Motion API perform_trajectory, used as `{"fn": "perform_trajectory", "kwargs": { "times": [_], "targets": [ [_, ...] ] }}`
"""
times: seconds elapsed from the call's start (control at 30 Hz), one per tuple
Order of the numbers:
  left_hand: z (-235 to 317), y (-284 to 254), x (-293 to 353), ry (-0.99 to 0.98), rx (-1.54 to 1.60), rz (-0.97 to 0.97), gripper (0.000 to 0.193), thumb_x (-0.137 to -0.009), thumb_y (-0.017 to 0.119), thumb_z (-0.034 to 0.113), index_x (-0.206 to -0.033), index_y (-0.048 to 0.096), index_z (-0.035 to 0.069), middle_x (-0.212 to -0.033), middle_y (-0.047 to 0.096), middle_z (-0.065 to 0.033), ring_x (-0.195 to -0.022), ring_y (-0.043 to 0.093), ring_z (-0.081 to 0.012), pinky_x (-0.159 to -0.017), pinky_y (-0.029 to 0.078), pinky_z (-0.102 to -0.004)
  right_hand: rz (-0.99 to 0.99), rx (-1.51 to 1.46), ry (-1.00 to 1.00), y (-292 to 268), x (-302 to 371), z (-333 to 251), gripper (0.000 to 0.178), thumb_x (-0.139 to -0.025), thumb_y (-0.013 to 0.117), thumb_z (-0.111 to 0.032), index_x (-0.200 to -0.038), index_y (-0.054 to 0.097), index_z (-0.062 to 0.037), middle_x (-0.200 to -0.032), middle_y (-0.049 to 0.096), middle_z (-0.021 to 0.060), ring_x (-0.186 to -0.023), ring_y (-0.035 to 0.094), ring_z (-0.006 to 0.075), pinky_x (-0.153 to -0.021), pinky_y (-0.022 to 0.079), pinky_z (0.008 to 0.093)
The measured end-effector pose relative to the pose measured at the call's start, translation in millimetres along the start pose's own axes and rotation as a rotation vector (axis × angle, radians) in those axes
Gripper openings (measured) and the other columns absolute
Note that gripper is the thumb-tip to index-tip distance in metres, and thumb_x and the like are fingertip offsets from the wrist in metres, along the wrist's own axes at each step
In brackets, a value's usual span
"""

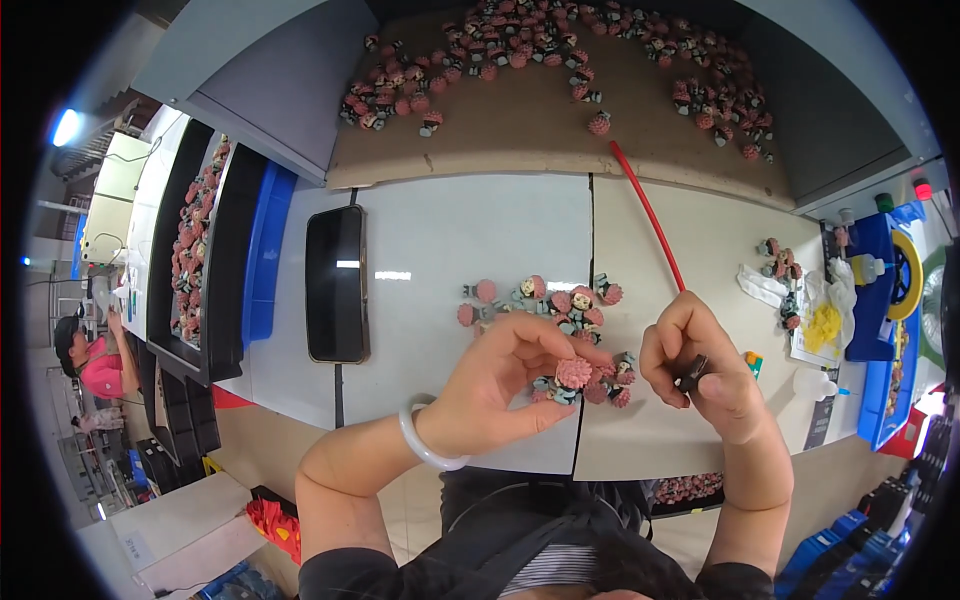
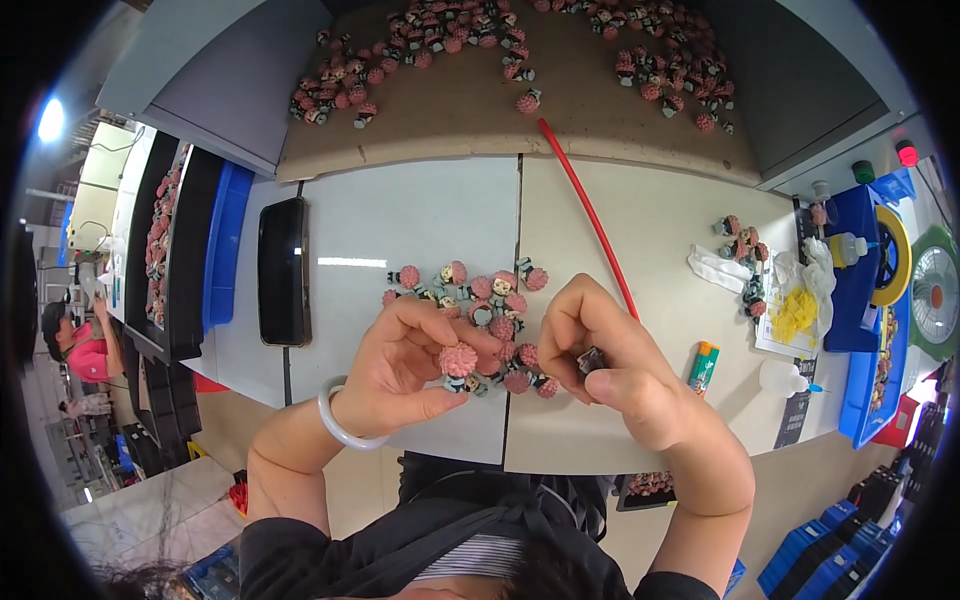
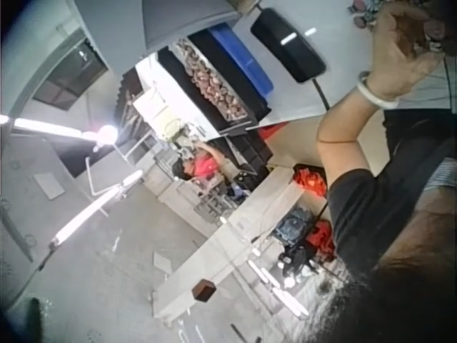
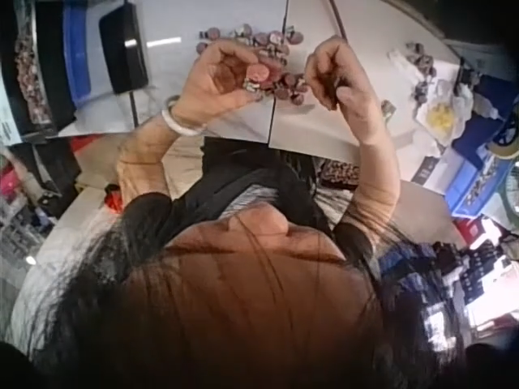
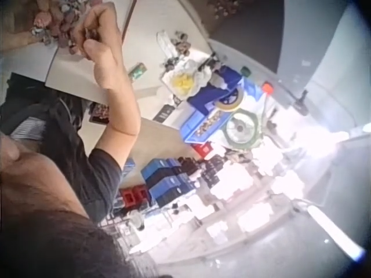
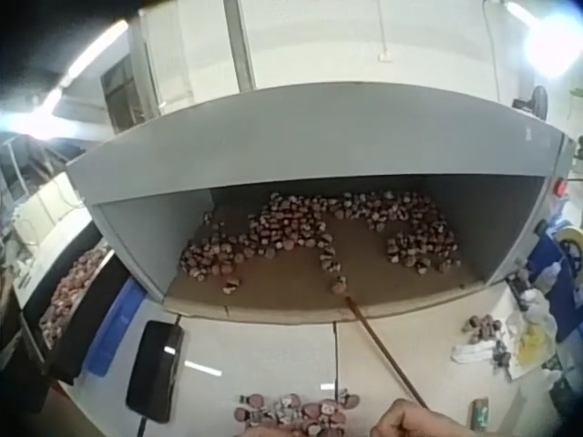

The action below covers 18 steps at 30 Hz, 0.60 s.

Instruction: Assembling and painting small figurines at a factory workbench using a brush and tweezers.

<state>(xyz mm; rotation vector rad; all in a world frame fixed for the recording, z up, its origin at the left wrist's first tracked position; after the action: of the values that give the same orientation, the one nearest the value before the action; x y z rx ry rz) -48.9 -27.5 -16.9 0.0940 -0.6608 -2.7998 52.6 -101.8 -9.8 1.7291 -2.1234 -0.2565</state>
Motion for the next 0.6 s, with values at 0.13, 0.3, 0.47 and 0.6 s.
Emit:
{"fn": "perform_trajectory", "kwargs": {
  "times": [0.13,0.3,0.47,0.6],
  "targets": [
    [-1.6,-1.0,1.7,-0.005,-0.01,0.004,0.042,-0.071,0.063,-0.006,-0.101,0.038,0.009,-0.111,0.054,-0.018,-0.107,0.051,-0.0248,-0.093,0.04,-0.0408,0.056,0.265,-0.088,-1.9,2.6,-4.7,0.03,-0.07,0.045,-0.033,-0.081,0.032,-0.0074,-0.064,0.043,0.0071,-0.048,0.033,0.0078,-0.044,0.028,0.0215],
    [0.3,1.3,1.2,-0.03,-0.001,-0.004,0.042,-0.071,0.062,-0.006,-0.101,0.036,0.009,-0.113,0.053,-0.0188,-0.11,0.05,-0.0263,-0.094,0.038,-0.0418,0.073,0.545,-0.285,9.3,4.2,-25.9,0.015,-0.072,0.04,-0.017,-0.079,0.039,-0.0032,-0.062,0.044,0.0077,-0.048,0.035,0.0112,-0.045,0.03,0.025],
    [0.0,2.2,1.3,-0.034,0.005,-0.022,0.043,-0.071,0.062,-0.007,-0.101,0.036,0.009,-0.114,0.052,-0.0192,-0.11,0.05,-0.0261,-0.095,0.038,-0.0416,0.042,0.905,-0.574,29.3,9.4,-37.8,0.015,-0.067,0.05,0.004,-0.081,0.05,-0.0019,-0.059,0.045,0.0079,-0.049,0.047,0.0232,-0.045,0.036,0.033],
    [0.0,-0.7,1.4,0.002,-0.04,0.029,0.045,-0.068,0.065,-0.009,-0.099,0.039,0.009,-0.11,0.054,-0.0178,-0.106,0.052,-0.0248,-0.093,0.04,-0.0394,-0.019,1.16,-0.593,47.2,10.8,-36.1,0.019,-0.067,0.064,-0.006,-0.081,0.051,-0.0044,-0.059,0.046,0.0066,-0.049,0.048,0.0246,-0.044,0.037,0.034]
  ]
}}
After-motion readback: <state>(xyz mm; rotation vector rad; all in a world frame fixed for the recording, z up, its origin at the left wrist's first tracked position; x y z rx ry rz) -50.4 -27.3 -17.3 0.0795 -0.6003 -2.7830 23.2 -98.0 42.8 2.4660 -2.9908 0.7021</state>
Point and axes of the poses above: each hand's wrist, its own x-axis away from the middle knuckle, its own y-axis out of the palm, z = x × y, the point moved 9 cm from there along -x, towards the middle knuckle
